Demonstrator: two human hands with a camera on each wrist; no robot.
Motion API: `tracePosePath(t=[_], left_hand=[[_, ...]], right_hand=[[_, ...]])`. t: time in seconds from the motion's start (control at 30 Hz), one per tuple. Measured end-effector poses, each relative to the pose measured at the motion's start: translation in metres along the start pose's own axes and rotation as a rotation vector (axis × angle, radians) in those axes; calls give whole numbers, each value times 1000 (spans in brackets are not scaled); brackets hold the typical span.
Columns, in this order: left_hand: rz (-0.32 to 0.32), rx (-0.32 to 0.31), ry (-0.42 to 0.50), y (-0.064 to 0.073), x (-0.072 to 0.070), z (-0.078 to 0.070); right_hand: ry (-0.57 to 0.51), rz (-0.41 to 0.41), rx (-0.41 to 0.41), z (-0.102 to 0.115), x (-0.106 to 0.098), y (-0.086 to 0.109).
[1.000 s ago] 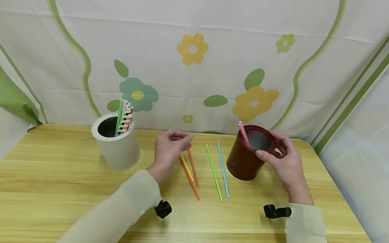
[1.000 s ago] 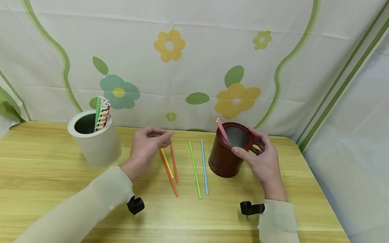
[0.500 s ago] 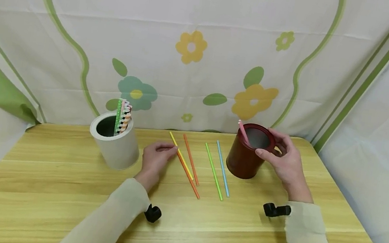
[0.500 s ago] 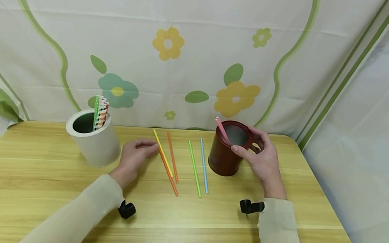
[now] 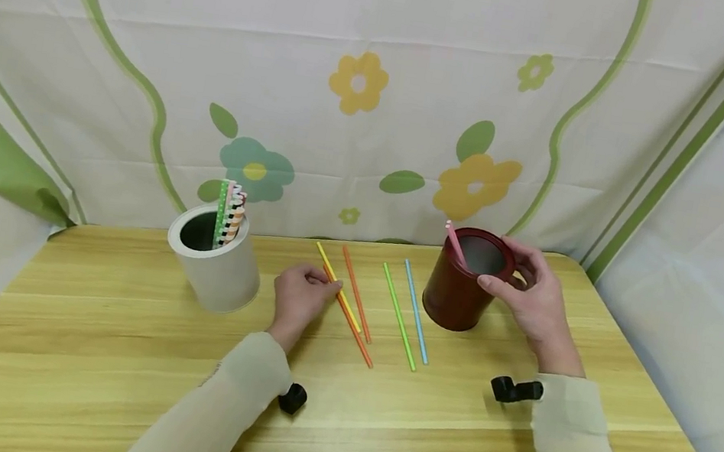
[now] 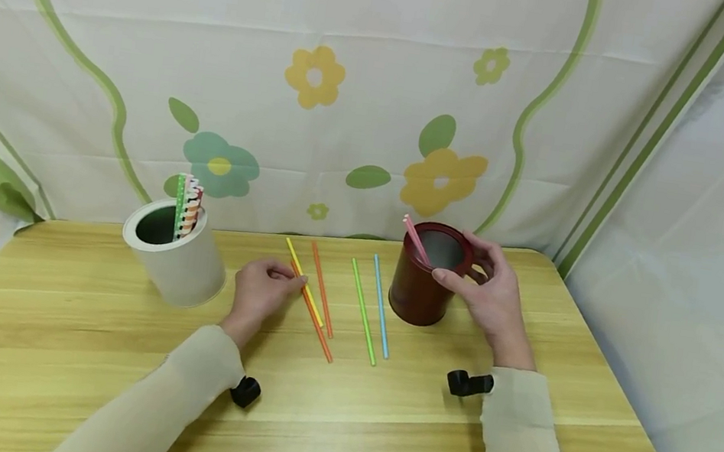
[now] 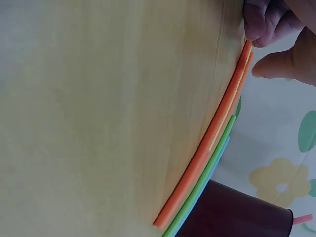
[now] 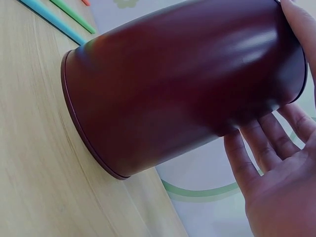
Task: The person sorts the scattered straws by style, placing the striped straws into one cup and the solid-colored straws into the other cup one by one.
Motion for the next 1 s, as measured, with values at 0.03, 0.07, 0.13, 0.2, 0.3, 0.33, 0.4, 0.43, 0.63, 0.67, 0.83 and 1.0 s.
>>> tracePosePath(t=[0.03,0.07,0.13,0.2,0.3,0.33,0.4,0.43,0.63,0.67,0.83,1.0], left_hand=[[-4,-2,-21,-1,2,0],[-7,-5,-46,-2,3,-1],[-8,-23,-96,-5,6,-1],[-2,-55,-135,-7,8,-1],[17,-83,-189,-9,10,-3],[24,-90,-204,-10,10,-4],[35,-102,-230,-11,10,-6],[40,-111,-243,-12,10,-7],[49,-155,-277,-14,12,-9],[48,-157,-278,-15,12,-9],[45,-180,-240,-14,11,-9],[18,-219,-156,-14,9,-7]], right_hand=[[1,1,1,0,0,0],[4,0,3,0,0,0],[7,-1,5,0,0,0],[8,-3,4,1,0,0],[0,-6,0,1,1,0],[-2,-6,-2,1,1,0],[-7,-7,-5,1,1,-1],[-8,-7,-5,1,1,-1],[-12,-7,-5,1,1,-1],[-13,-7,-5,1,1,-1],[-12,-9,2,1,1,0],[-9,-9,4,1,1,0]])
Point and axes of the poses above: each hand's wrist, its own y-axis away from the middle knuckle, its own x-axis out of the palm, z = x × y, the point moved 2 cm from there along -y, towards the middle knuckle, and after that the axes turned 14 degrees about y, right-handed, at the moved point
